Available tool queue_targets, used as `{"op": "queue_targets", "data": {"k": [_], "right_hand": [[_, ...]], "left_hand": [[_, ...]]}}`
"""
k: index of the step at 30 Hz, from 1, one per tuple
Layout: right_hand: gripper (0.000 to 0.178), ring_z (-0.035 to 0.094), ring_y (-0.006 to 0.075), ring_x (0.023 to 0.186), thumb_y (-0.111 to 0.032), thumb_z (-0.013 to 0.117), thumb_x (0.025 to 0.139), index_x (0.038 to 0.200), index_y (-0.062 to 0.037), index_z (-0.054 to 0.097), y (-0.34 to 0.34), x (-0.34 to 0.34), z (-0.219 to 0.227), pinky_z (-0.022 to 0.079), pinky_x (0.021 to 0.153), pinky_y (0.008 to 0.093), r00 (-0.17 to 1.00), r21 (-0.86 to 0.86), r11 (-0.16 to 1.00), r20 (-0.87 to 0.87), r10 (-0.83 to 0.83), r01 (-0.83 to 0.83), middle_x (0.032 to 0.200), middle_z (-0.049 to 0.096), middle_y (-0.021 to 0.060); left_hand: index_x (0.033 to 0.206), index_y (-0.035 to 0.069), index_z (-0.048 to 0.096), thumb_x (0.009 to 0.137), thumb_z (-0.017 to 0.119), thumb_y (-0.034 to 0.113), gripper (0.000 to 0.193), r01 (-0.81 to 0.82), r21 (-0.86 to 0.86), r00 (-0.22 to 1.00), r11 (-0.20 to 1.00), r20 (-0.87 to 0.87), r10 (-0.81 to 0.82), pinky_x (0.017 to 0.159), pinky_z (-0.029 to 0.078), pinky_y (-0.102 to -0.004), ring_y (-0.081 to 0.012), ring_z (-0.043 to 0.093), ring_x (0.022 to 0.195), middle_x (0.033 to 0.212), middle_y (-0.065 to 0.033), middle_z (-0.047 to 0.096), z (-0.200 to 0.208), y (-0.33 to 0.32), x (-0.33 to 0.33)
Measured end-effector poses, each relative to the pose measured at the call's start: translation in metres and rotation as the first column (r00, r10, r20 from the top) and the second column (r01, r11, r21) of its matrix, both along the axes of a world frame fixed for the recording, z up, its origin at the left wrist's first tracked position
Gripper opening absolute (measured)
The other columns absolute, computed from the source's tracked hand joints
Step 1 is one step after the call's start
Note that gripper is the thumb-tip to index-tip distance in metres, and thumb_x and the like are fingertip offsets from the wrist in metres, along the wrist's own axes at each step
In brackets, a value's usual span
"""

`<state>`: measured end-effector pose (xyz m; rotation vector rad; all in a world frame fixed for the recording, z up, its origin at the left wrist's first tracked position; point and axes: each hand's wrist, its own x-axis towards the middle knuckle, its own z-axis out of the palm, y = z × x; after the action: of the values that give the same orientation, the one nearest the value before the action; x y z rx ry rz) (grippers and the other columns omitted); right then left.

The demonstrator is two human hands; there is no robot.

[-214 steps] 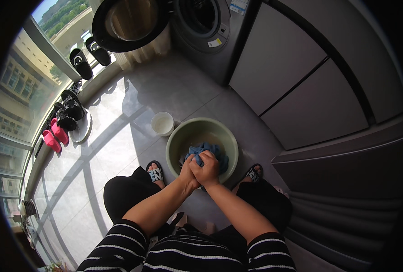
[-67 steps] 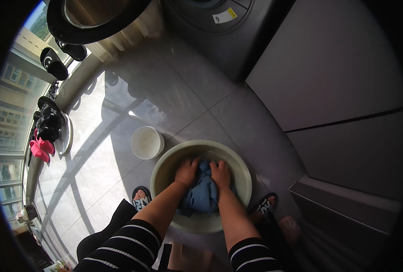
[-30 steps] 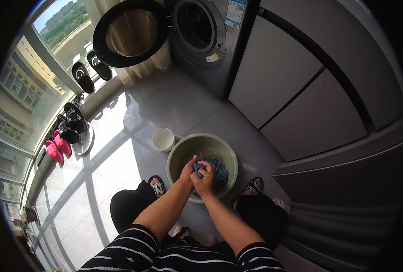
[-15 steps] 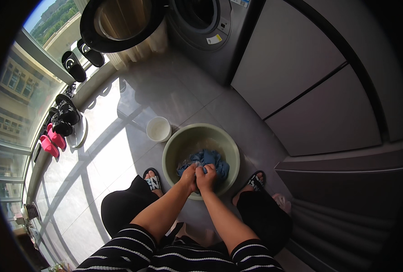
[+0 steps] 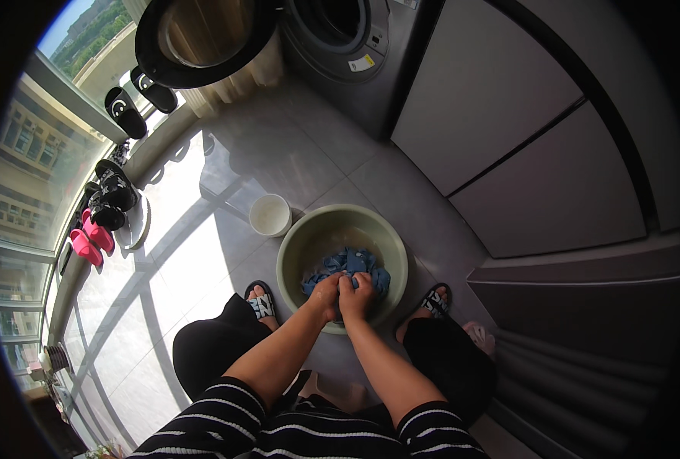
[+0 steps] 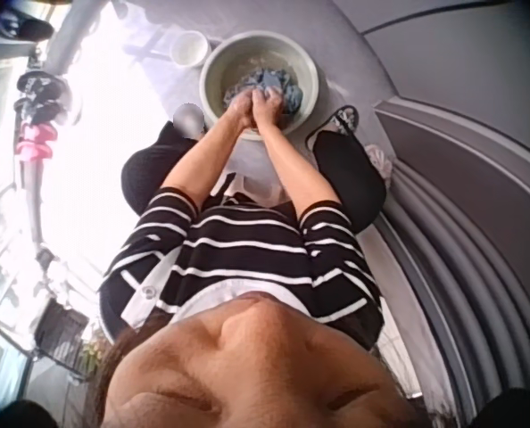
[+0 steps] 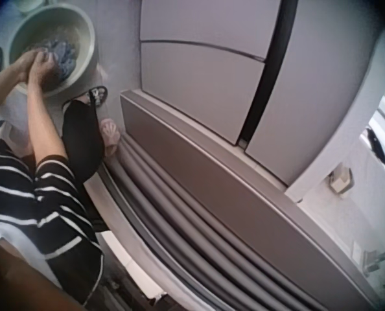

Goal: The person sits on a small stool and hand-washes a blue garment in a green basin filled with water. They repeatedly submerge, scrub, and wring the fabric. After washing, they carry the basin to a sink, pour out the water, and place the garment in the sink.

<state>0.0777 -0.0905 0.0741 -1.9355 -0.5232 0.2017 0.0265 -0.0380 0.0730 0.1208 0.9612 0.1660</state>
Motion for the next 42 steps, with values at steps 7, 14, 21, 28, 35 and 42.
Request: {"op": "queue_targets", "data": {"k": [7, 14, 21, 28, 35, 42], "right_hand": [[0.023, 0.052, 0.0342, 0.060, -0.016, 0.058, 0.069, 0.064, 0.0047, 0.050, 0.000, 0.011, -0.009, 0.043, 0.056, 0.0376, 0.971, -0.065, 0.996, -0.227, -0.074, 0.061, 0.066, 0.053, 0.0178], [0.019, 0.055, 0.0360, 0.067, -0.015, 0.061, 0.069, 0.063, 0.0010, 0.053, 0.008, -0.031, 0.025, 0.043, 0.060, 0.0399, 0.951, 0.029, 0.952, 0.059, 0.303, -0.305, 0.067, 0.053, 0.0179], [0.036, 0.055, 0.0179, 0.069, -0.032, 0.061, 0.082, 0.076, 0.0036, 0.059, 0.010, 0.065, 0.012, 0.045, 0.067, 0.0344, 0.559, 0.017, 0.985, -0.825, -0.085, 0.175, 0.078, 0.060, 0.0068], [0.077, 0.039, 0.0233, 0.120, -0.062, 0.046, 0.084, 0.133, -0.0026, 0.035, 0.022, 0.070, 0.054, 0.033, 0.097, 0.0347, 0.524, 0.077, 0.945, -0.816, 0.243, -0.318, 0.132, 0.040, 0.0160], [0.071, 0.015, 0.0327, 0.134, -0.053, 0.055, 0.083, 0.136, -0.0096, 0.035, 0.005, 0.086, 0.072, 0.020, 0.105, 0.0401, 0.383, 0.315, 0.910, -0.832, 0.402, -0.270, 0.142, 0.025, 0.0180], [0.095, 0.027, 0.0314, 0.132, -0.028, 0.077, 0.058, 0.138, -0.0081, 0.030, -0.037, 0.062, -0.043, 0.020, 0.107, 0.0407, 0.650, -0.412, 0.512, -0.357, 0.670, -0.754, 0.138, 0.037, 0.0179]], "left_hand": [[0.091, 0.010, 0.057, 0.090, 0.048, 0.028, 0.020, 0.050, 0.133, 0.998, 0.990, -0.051, -0.044, 0.074, 0.048, -0.0377, -0.0246, 0.059, 0.077, 0.086, -0.0093, 0.061, 0.018, -0.008, 0.006], [0.078, 0.010, 0.052, 0.091, 0.046, 0.041, 0.034, 0.075, 0.394, 0.995, 0.916, 0.027, -0.093, 0.065, 0.045, -0.0325, -0.0198, 0.054, 0.072, 0.073, -0.0064, 0.055, -0.066, 0.019, -0.030], [0.115, 0.003, 0.053, 0.087, 0.058, 0.032, 0.041, 0.142, 0.336, 0.990, 0.931, -0.042, -0.136, 0.084, 0.048, -0.0353, -0.0208, 0.059, 0.095, 0.112, -0.0124, 0.058, 0.040, 0.029, 0.007], [0.145, 0.013, 0.016, 0.074, 0.074, 0.026, 0.092, 0.390, 0.677, 0.859, 0.624, -0.024, -0.511, 0.100, 0.032, -0.0308, -0.0205, 0.040, 0.121, 0.134, -0.0116, 0.040, 0.064, 0.032, 0.003], [0.109, 0.002, 0.055, 0.085, 0.060, 0.024, 0.033, -0.043, 0.385, 0.996, 0.922, -0.053, 0.068, 0.081, 0.050, -0.0376, -0.0245, 0.062, 0.089, 0.101, -0.0128, 0.062, 0.056, 0.033, 0.002], [0.101, 0.006, 0.062, 0.086, 0.052, 0.045, 0.043, -0.105, -0.306, 0.862, 0.946, 0.446, 0.239, 0.097, 0.037, -0.0498, -0.0344, 0.056, 0.099, 0.107, -0.0148, 0.062, 0.062, 0.052, 0.004]]}}
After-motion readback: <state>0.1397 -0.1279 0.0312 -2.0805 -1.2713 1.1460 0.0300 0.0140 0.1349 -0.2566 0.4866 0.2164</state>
